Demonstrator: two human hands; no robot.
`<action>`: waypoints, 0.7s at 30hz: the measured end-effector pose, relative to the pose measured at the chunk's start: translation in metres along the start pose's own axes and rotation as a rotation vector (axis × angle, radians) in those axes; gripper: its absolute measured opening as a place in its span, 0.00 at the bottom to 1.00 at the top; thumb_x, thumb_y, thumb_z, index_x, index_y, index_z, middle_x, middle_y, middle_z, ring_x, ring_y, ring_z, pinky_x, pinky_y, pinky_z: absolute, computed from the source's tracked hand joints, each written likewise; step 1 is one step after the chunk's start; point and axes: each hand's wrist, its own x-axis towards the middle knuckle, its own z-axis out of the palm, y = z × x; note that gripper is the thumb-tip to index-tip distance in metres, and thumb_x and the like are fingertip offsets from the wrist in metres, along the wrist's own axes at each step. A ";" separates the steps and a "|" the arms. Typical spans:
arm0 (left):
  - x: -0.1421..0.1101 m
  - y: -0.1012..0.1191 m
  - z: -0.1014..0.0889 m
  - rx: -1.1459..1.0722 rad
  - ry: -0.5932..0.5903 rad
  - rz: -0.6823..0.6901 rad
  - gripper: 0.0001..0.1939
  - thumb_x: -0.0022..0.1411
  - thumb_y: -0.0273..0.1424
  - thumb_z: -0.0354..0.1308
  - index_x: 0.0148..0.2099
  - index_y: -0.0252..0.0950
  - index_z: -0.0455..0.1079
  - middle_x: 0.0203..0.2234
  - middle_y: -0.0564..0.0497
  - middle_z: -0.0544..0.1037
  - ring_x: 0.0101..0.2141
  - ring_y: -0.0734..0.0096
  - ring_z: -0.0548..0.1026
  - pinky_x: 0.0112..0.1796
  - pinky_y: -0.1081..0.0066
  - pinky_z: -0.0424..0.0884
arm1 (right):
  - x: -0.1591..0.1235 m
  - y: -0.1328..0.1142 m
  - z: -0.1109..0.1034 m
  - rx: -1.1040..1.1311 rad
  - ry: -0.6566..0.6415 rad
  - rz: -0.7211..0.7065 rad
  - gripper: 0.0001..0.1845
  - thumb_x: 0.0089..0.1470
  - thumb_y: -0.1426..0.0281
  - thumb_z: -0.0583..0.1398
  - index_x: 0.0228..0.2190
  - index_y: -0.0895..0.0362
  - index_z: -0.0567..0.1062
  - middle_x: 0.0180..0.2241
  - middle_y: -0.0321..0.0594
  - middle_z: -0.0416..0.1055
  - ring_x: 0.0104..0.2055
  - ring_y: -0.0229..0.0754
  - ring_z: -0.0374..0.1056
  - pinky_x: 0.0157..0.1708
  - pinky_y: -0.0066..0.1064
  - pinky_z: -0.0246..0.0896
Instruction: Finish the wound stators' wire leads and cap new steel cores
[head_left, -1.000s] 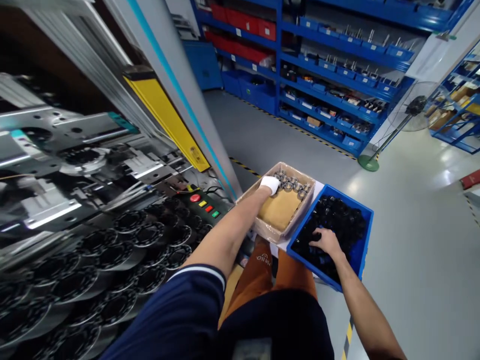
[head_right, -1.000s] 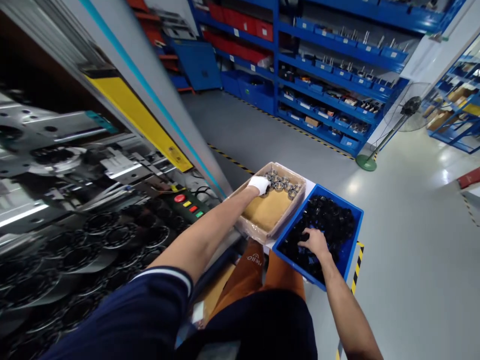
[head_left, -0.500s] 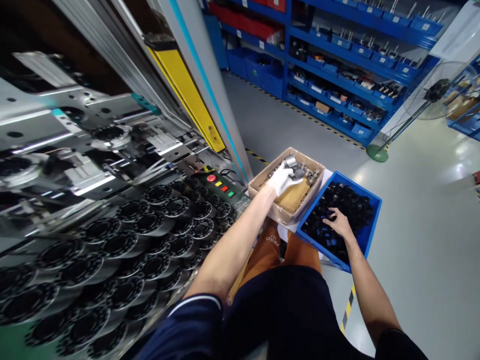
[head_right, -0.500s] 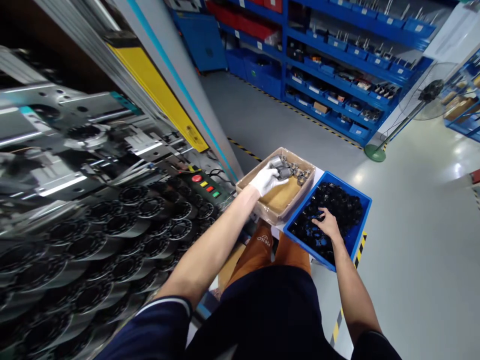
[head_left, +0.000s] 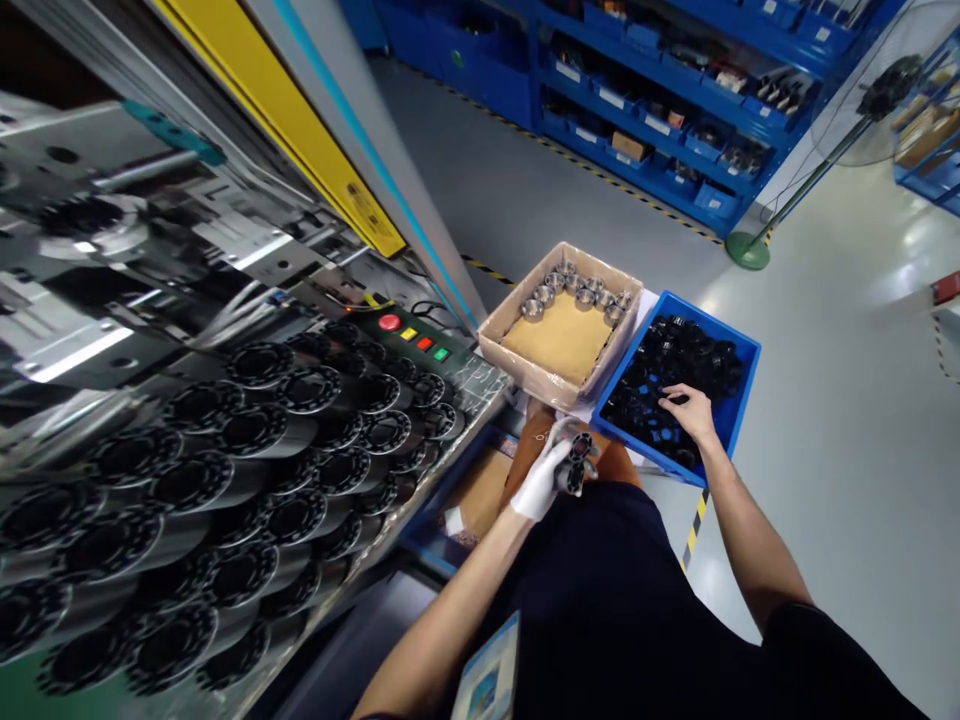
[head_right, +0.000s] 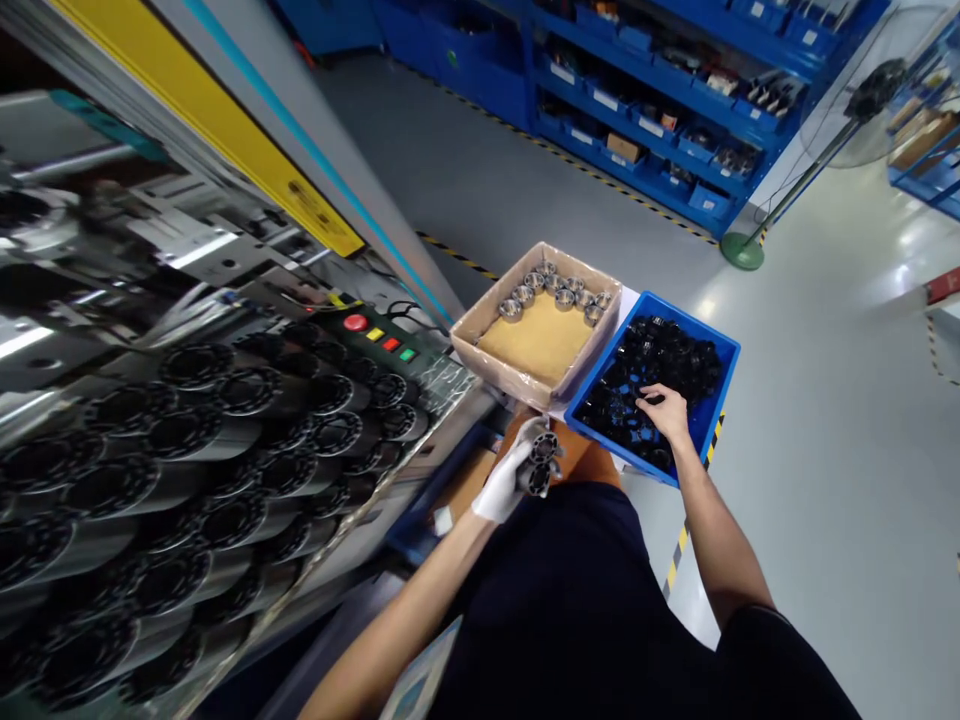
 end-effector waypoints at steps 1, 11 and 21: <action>-0.010 -0.004 -0.003 -0.012 0.008 -0.001 0.49 0.63 0.61 0.72 0.74 0.40 0.64 0.40 0.45 0.87 0.28 0.60 0.85 0.22 0.70 0.74 | -0.003 -0.008 -0.001 0.037 0.022 -0.010 0.21 0.74 0.57 0.69 0.60 0.56 0.80 0.61 0.48 0.78 0.57 0.52 0.79 0.57 0.49 0.82; -0.046 -0.005 0.055 -0.044 0.249 0.287 0.49 0.45 0.48 0.89 0.58 0.48 0.62 0.47 0.54 0.81 0.40 0.65 0.85 0.45 0.65 0.82 | -0.129 -0.170 0.029 0.417 0.020 -0.496 0.19 0.69 0.53 0.71 0.33 0.52 0.79 0.40 0.38 0.78 0.43 0.45 0.76 0.49 0.44 0.78; -0.061 0.027 0.076 0.190 0.444 0.554 0.41 0.57 0.53 0.84 0.61 0.48 0.66 0.52 0.51 0.79 0.50 0.62 0.84 0.57 0.61 0.81 | -0.147 -0.205 0.031 0.500 -0.189 -0.779 0.12 0.75 0.58 0.65 0.48 0.50 0.86 0.46 0.42 0.81 0.49 0.49 0.78 0.50 0.46 0.76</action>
